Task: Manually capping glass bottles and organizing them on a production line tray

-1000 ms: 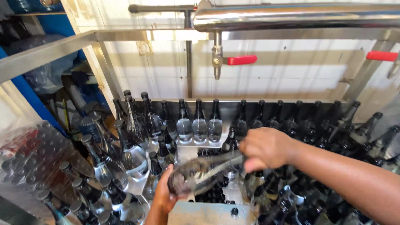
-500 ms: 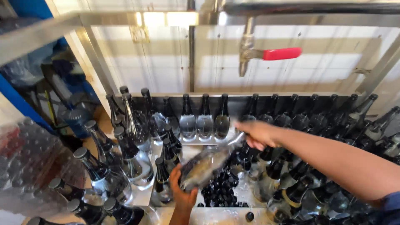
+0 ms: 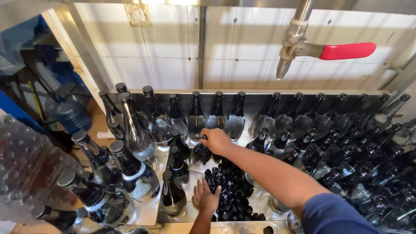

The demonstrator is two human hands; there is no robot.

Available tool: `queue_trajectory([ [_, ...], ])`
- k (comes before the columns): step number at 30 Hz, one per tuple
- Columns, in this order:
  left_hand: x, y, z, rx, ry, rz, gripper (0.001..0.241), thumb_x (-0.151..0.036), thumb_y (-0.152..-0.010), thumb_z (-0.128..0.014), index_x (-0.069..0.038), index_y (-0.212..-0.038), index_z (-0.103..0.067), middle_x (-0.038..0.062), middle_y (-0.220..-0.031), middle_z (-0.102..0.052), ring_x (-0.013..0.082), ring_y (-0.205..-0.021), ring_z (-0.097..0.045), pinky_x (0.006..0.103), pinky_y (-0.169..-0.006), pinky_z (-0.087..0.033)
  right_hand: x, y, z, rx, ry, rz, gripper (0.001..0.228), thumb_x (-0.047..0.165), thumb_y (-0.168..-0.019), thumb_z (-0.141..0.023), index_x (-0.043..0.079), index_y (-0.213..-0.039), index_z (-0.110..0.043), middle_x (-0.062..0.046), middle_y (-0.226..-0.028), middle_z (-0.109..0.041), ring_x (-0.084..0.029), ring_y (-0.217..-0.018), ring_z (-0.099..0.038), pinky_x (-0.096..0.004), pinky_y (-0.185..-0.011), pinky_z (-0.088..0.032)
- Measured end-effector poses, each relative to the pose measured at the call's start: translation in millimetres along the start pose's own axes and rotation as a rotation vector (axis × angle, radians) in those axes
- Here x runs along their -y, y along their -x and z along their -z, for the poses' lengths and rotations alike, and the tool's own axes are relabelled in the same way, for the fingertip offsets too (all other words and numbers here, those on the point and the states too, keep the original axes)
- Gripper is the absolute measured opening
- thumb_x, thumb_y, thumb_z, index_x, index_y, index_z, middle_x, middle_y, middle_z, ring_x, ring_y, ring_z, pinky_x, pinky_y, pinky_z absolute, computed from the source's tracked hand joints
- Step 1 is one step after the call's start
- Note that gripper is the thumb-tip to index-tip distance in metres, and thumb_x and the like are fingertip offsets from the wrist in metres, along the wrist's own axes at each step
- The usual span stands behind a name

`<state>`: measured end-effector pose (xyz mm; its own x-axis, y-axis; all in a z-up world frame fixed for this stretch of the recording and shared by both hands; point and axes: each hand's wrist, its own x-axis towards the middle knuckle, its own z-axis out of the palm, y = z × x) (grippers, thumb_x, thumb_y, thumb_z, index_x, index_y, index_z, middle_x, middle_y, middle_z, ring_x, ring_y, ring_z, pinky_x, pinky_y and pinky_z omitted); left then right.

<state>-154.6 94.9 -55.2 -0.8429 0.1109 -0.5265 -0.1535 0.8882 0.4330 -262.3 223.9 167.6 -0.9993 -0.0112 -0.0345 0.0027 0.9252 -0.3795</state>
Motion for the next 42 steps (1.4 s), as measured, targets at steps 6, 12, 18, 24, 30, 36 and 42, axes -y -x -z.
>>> queue_trajectory([
  [6, -25, -16, 12, 0.082, 0.026, -0.186, 0.097, -0.069, -0.108, -0.055, -0.042, -0.181, 0.003, -0.012, -0.190, 0.016, 0.0316, -0.168, -0.014, 0.0523, -0.134, -0.025, 28, 4, 13, 0.036, -0.036, -0.061, 0.078, 0.049, -0.110, -0.068, -0.002, -0.161, -0.038, -0.015, -0.074, -0.069, -0.028, -0.052, -0.056, -0.042, -0.044, -0.039],
  [12, -24, -52, -33, -0.012, 0.269, -0.256, 0.089, -0.064, -0.094, -0.081, -0.015, -0.163, -0.055, -0.001, -0.175, -0.031, 0.0374, -0.153, -0.042, 0.0503, -0.129, -0.042, 20, 71, 83, 0.150, 0.194, -0.019, 0.060, 0.044, -0.110, -0.066, 0.005, -0.153, -0.052, -0.020, -0.126, -0.073, -0.041, -0.089, -0.074, -0.052, -0.067, -0.060],
  [18, -70, -2, -33, 0.010, 0.676, -0.691, 0.040, -0.027, -0.098, -0.085, -0.014, -0.136, -0.082, 0.002, -0.148, -0.060, 0.0175, -0.101, -0.069, 0.0335, -0.095, -0.063, -65, 140, 93, 0.248, 0.356, 0.143, 0.041, 0.033, -0.109, -0.069, 0.007, -0.140, -0.067, -0.022, -0.128, -0.069, -0.048, -0.096, -0.072, -0.059, -0.073, -0.057],
  [24, -134, 63, 18, 0.551, 1.569, -0.683, 0.018, -0.010, -0.098, -0.078, 0.005, -0.108, -0.075, 0.012, -0.099, -0.074, 0.0272, -0.096, -0.072, 0.0434, -0.100, -0.053, -81, 189, 105, 0.349, 0.226, 0.246, 0.025, 0.024, -0.099, -0.079, 0.014, -0.117, -0.065, -0.009, -0.117, -0.065, -0.031, -0.101, -0.070, -0.049, -0.082, -0.055],
  [30, -147, 159, 105, 0.368, 1.547, -0.308, 0.050, -0.017, -0.099, -0.073, 0.007, -0.142, -0.062, 0.029, -0.152, -0.072, 0.0472, -0.132, -0.072, 0.0531, -0.122, -0.056, -120, 172, 114, 0.034, 0.228, 0.192, 0.028, 0.014, -0.096, -0.064, 0.007, -0.124, -0.065, -0.012, -0.108, -0.059, -0.033, -0.072, -0.066, -0.050, -0.058, -0.050],
  [36, -91, 85, 40, 0.262, 1.524, 0.009, 0.045, -0.021, -0.104, -0.064, -0.003, -0.146, -0.067, 0.021, -0.143, -0.077, 0.0399, -0.129, -0.072, 0.0482, -0.113, -0.057, -147, 164, 96, 0.204, 0.260, 0.146, 0.013, 0.020, -0.114, -0.048, 0.010, -0.106, -0.047, -0.021, -0.105, -0.049, -0.038, -0.064, -0.042, -0.053, -0.062, -0.032],
  [42, -58, 67, 15, 0.271, 1.538, 0.045, 0.039, -0.028, -0.100, -0.073, -0.005, -0.132, -0.074, 0.024, -0.139, -0.080, 0.0421, -0.124, -0.076, 0.0492, -0.109, -0.058, -126, 157, 90, 0.288, 0.273, 0.202, 0.015, 0.022, -0.117, -0.051, 0.007, -0.117, -0.050, -0.031, -0.139, -0.047, -0.039, -0.061, -0.053, -0.057, -0.059, -0.039],
])
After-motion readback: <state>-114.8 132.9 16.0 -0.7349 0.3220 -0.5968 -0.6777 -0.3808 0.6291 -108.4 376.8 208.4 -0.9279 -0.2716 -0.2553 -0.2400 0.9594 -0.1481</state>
